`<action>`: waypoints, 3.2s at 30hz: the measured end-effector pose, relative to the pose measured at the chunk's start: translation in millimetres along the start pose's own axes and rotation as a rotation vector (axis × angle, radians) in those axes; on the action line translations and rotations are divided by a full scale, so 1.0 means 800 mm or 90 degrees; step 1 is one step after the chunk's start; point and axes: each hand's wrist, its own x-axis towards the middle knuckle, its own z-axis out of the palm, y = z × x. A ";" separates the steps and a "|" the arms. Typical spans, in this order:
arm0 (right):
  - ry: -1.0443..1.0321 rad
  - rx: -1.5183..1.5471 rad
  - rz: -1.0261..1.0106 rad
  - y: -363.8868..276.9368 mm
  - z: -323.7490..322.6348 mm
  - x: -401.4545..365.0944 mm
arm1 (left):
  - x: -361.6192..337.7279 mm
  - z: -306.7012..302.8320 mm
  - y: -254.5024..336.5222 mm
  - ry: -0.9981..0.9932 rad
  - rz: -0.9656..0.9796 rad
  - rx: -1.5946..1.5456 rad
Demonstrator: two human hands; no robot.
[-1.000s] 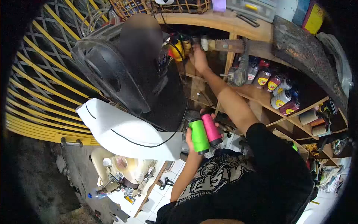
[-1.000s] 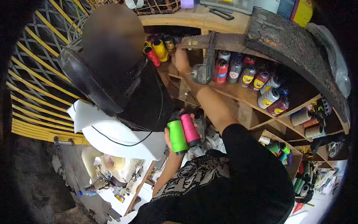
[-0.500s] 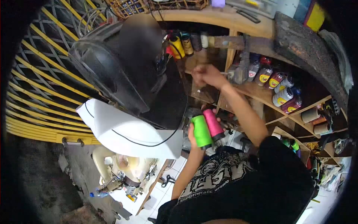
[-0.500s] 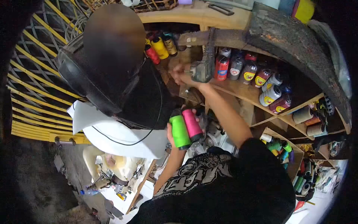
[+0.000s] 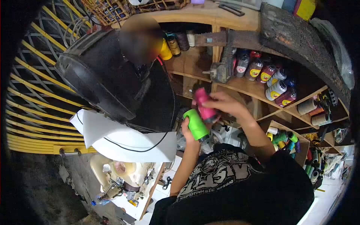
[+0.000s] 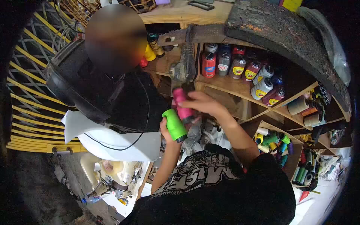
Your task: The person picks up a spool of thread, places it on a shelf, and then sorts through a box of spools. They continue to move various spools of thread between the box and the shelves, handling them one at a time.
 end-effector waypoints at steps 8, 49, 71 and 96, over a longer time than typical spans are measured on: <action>0.241 -0.051 -0.275 -0.014 0.020 0.182 | -0.006 -0.021 -0.005 -0.040 -0.049 -0.013; 0.130 -0.234 0.038 -0.056 0.023 0.036 | 0.023 0.027 -0.001 0.084 0.163 0.123; 0.433 -0.293 -0.236 -0.009 0.018 0.272 | -0.002 -0.016 -0.007 0.114 0.126 0.233; 0.499 -0.062 0.003 0.089 0.084 -0.158 | -0.054 -0.070 -0.073 0.044 -0.180 0.445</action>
